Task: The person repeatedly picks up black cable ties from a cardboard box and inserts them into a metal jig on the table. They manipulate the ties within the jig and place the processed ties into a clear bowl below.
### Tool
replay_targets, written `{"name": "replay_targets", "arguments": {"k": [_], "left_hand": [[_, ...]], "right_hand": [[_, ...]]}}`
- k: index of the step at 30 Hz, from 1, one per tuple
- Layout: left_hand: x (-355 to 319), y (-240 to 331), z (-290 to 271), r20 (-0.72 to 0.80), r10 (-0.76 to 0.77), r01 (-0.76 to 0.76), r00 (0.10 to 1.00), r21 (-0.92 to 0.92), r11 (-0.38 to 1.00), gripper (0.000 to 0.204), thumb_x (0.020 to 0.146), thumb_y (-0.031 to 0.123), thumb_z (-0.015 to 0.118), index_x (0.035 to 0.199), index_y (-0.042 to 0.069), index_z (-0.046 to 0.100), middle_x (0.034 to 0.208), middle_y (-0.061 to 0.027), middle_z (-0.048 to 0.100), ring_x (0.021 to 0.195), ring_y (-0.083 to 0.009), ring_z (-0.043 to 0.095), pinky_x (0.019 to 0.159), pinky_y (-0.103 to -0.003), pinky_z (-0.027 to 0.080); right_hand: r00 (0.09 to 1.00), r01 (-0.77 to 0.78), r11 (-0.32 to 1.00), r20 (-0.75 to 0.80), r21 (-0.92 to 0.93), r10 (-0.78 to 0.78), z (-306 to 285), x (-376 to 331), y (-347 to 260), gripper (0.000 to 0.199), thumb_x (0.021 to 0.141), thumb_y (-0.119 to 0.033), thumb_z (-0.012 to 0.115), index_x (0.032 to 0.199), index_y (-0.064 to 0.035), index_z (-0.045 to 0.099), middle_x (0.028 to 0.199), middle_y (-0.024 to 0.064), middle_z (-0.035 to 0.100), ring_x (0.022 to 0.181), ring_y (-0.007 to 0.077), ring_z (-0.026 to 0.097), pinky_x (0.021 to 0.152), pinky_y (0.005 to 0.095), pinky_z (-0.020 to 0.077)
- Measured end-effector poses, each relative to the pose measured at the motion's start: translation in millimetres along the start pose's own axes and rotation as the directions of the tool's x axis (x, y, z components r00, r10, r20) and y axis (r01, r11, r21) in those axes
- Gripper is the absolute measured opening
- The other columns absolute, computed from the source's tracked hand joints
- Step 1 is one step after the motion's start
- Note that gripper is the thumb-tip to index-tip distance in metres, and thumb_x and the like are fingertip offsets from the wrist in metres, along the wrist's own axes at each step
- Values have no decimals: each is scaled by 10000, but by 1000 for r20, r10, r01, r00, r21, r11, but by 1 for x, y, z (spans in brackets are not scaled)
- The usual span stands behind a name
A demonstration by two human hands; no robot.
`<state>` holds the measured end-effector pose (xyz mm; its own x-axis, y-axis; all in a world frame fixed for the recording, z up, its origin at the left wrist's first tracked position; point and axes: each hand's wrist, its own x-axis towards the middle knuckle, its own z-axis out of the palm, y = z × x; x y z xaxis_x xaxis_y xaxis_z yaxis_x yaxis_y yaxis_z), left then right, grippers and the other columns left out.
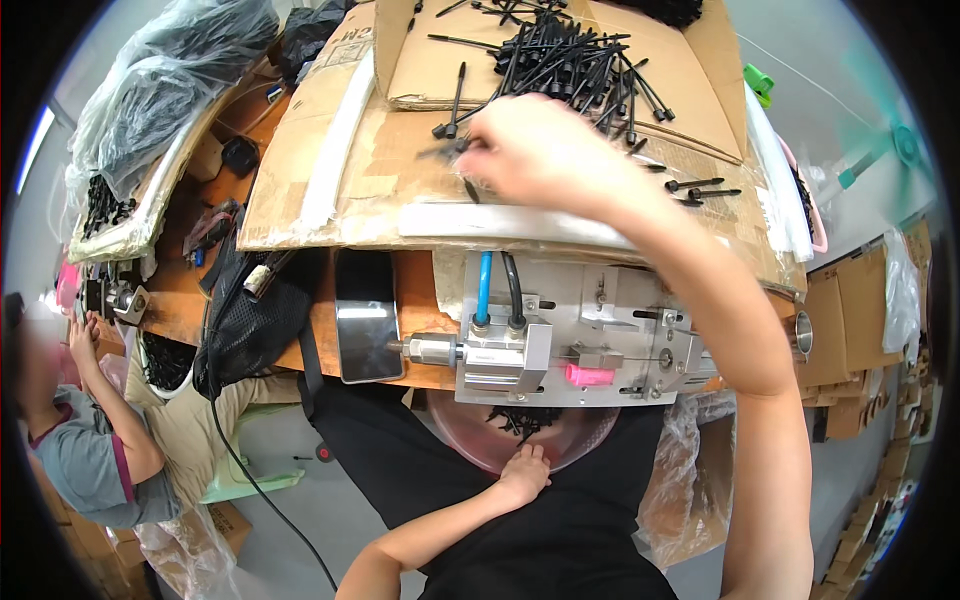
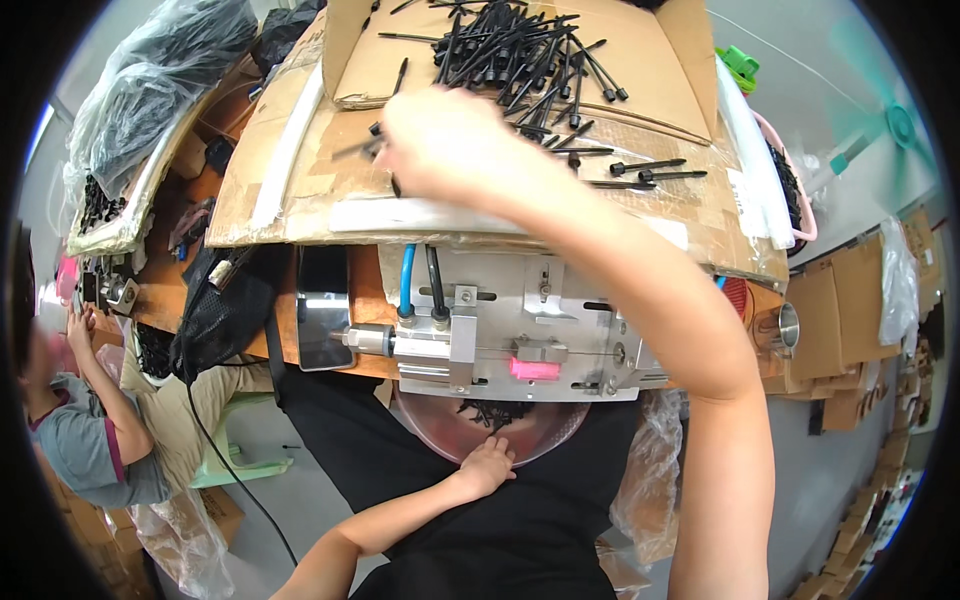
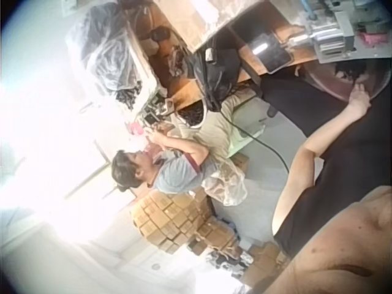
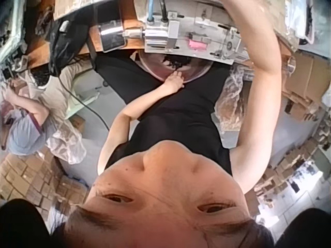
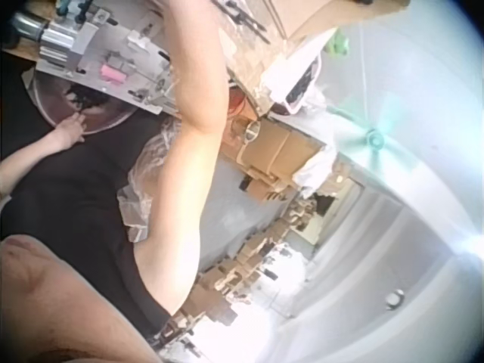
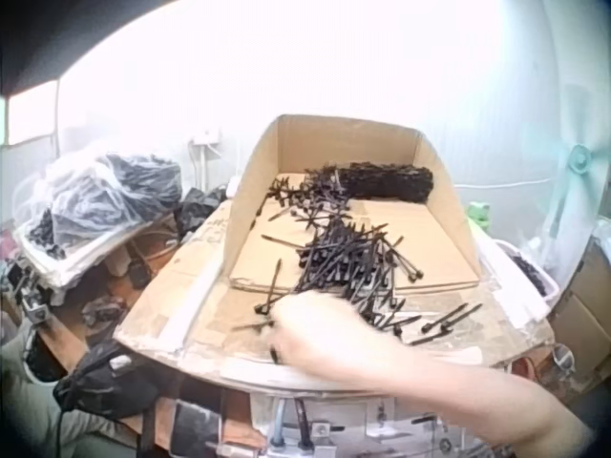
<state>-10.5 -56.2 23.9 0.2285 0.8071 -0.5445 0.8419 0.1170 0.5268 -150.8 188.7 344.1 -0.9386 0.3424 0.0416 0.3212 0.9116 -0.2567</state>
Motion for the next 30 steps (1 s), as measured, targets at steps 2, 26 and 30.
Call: {"name": "replay_targets", "arguments": {"k": [2, 26, 30], "left_hand": [[1, 2, 0, 2, 17, -17, 1000, 31, 999, 435, 894, 335, 630, 1160, -9, 604, 1221, -174, 517, 1186, -338, 486, 1010, -407, 429], [-63, 28, -98, 45, 350, -339, 936, -158, 927, 401, 971, 332, 538, 1255, 52, 578, 1124, -160, 572, 1059, -342, 600, 884, -415, 514], [-118, 43, -272, -685, 367, -570, 629, -86, 817, 114, 887, 49, 608, 972, 57, 682, 937, -97, 665, 868, -260, 641, 752, -350, 525]], "right_hand": [[995, 74, 987, -59, -145, -83, 14, 1, -3, 291, 848, -255, 693, 870, 34, 669, 847, 223, 686, 868, 375, 684, 808, 443, 534], [732, -416, 868, -666, -272, 142, -134, -187, 375, 273, 942, -218, 596, 1037, 31, 656, 948, 145, 715, 875, 263, 675, 759, 340, 517], [931, 182, 982, -329, 45, -157, -80, -89, 193, 113, 892, -78, 644, 966, 4, 669, 834, 60, 644, 782, 138, 599, 736, 274, 494]]}}
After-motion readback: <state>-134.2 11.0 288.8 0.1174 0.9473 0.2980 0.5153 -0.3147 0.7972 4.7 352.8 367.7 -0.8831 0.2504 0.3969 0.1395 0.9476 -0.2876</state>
